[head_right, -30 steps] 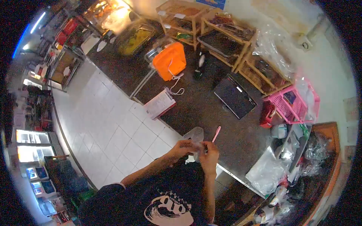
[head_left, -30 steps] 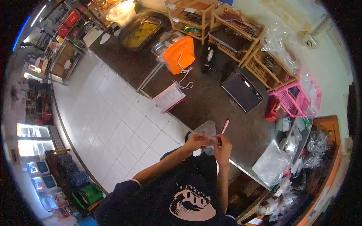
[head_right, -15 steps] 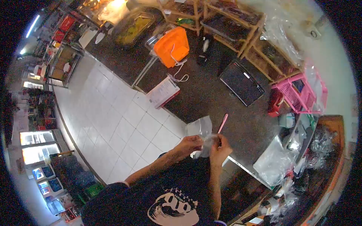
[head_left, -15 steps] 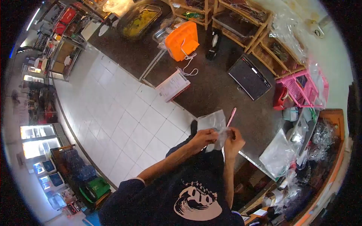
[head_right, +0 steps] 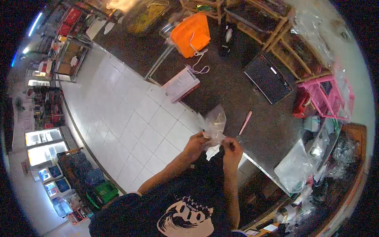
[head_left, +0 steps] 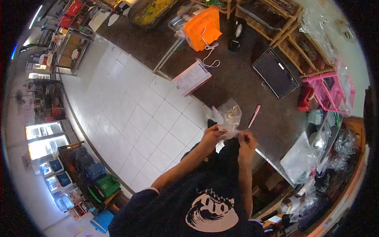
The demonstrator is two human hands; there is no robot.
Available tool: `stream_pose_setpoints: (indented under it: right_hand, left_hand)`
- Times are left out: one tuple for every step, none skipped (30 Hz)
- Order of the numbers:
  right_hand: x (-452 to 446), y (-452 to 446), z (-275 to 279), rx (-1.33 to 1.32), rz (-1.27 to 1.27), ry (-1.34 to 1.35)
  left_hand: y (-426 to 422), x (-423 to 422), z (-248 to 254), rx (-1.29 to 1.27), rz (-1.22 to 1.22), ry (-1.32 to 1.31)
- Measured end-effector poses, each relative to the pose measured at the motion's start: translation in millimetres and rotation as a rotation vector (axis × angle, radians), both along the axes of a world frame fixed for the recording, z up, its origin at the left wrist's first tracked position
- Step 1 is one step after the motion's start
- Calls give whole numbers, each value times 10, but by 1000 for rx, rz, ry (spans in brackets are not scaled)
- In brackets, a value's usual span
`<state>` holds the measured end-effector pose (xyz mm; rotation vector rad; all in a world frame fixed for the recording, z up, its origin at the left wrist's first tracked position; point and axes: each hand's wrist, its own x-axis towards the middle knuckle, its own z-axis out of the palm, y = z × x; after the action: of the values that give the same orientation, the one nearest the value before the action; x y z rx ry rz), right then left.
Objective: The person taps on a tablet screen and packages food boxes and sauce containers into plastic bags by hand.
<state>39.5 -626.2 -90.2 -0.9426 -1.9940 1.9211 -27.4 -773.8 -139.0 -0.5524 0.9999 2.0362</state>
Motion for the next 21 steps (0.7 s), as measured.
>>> stream_pose_setpoints:
  right_hand:
    - [25,-1,-49,-374,-77,41]
    - [76,26,-77,-373,-79,40]
    - [35,51,83,-749,-184,86]
    - [28,59,174,-1126,-291,130]
    - [74,90,172,-1124,-294,127]
    - [135,174,159,-1224,-339,164]
    - [190,262,140,-1325,-384,206]
    - [266,343,78,-1323,-386,209]
    - [278,392,78,-1416,-367,244]
    - [280,429,67,-1507,-346,281]
    - [292,397,31,-1502,-349,286]
    - [113,215,271,-901,-255,142]
    - [-29,104,406,-297,-158,-4]
    - [-75,81,403,-287,-174,-15]
    - [-88,94,375,161,47,-41]
    - [-104,190,338,611,273,-70]
    - [-89,436,235,636,245,-83]
    - [-22,772,101,644,83,-151]
    - [64,986,58,642,-73,-217]
    - [88,1018,97,656,-92,-221]
    - [68,952,142,676,-112,-162]
  left_hand:
    - [-37,9,-23,0,-2,-1]
    - [-92,11,-44,105,-21,-69]
    - [-149,-6,-49,211,-41,-135]
    - [-189,-26,3,266,-50,-172]
    - [-228,-46,54,318,-60,-209]
    - [-219,-148,231,323,29,-245]
    - [-236,-224,334,327,116,-279]
    - [-326,-203,293,328,113,-279]
    - [-415,-180,268,302,73,-249]
    - [-445,-172,225,276,31,-219]
    - [-428,-168,162,287,-27,-99]
    - [-306,-181,192,291,-33,-103]
    - [-87,-196,229,-121,-120,222]
    - [75,-173,241,-527,-209,543]
    - [63,-148,92,-323,-179,570]
    - [75,-194,77,-353,-18,557]
    - [53,-308,86,-376,144,546]
    - [-13,-388,112,-359,168,480]
    - [-79,-465,142,-342,195,414]
    - [-145,-540,175,-326,225,348]
    - [-95,-598,242,-332,245,382]
